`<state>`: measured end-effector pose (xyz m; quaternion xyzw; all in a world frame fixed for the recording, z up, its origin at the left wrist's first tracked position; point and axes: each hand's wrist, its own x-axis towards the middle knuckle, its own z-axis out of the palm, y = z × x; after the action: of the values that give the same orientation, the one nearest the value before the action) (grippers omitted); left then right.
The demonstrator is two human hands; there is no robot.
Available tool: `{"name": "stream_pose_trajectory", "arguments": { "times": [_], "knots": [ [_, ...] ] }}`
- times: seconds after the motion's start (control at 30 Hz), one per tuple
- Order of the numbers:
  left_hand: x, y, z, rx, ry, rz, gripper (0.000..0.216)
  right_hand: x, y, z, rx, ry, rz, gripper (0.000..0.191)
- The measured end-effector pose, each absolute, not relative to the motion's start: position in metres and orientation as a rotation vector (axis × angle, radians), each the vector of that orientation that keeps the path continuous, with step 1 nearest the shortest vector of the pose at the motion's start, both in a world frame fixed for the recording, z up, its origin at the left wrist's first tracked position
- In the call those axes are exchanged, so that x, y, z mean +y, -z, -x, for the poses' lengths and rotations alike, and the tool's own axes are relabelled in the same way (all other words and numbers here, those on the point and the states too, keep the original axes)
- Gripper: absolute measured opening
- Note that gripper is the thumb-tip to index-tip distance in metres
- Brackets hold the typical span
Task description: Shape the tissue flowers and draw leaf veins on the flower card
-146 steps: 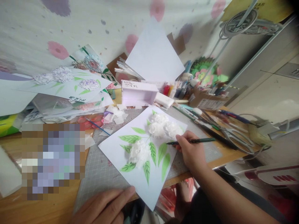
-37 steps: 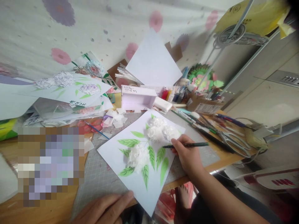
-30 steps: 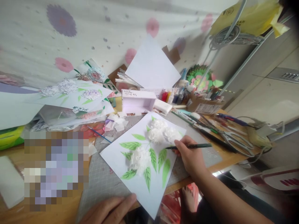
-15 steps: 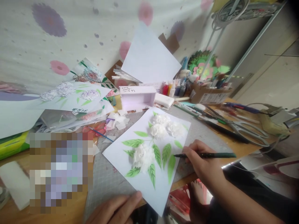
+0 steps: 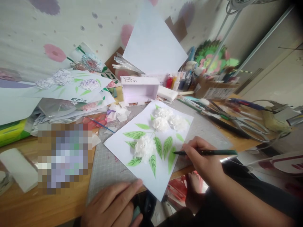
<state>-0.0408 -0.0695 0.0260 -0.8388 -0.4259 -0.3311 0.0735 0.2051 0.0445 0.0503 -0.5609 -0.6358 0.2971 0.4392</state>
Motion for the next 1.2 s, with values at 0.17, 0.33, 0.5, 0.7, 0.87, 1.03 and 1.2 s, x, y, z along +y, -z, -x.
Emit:
{"name": "stream_pose_trajectory", "arguments": {
  "times": [0.17,0.33,0.5,0.7,0.87,1.03,1.2],
  "knots": [
    [-0.066,-0.021,0.041,-1.225,1.087,2.466,0.022,0.035,-0.049,-0.205,-1.647,-0.767,1.327,0.027],
    [-0.068,-0.022,0.042,-1.244,1.064,2.505,0.017,0.026,-0.054,-0.202,-1.701,-0.793,1.3,0.027],
    [-0.069,-0.022,0.041,-1.271,1.075,2.498,0.016,0.018,-0.058,-0.203,-1.81,-0.888,1.194,0.028],
    [-0.068,-0.023,0.041,-1.262,1.047,2.514,0.015,0.023,-0.055,-0.205,-1.635,-0.856,1.32,0.026],
    [-0.069,-0.024,0.041,-1.261,1.039,2.501,0.016,0.028,-0.053,-0.204,-1.61,-0.832,1.346,0.025],
    [-0.068,-0.022,0.042,-1.245,1.035,2.52,0.014,0.027,-0.057,-0.204,-1.629,-0.854,1.347,0.025],
    [-0.068,-0.022,0.041,-1.254,1.039,2.502,0.017,0.031,-0.056,-0.205,-1.546,-0.863,1.389,0.026]
  ]
}}
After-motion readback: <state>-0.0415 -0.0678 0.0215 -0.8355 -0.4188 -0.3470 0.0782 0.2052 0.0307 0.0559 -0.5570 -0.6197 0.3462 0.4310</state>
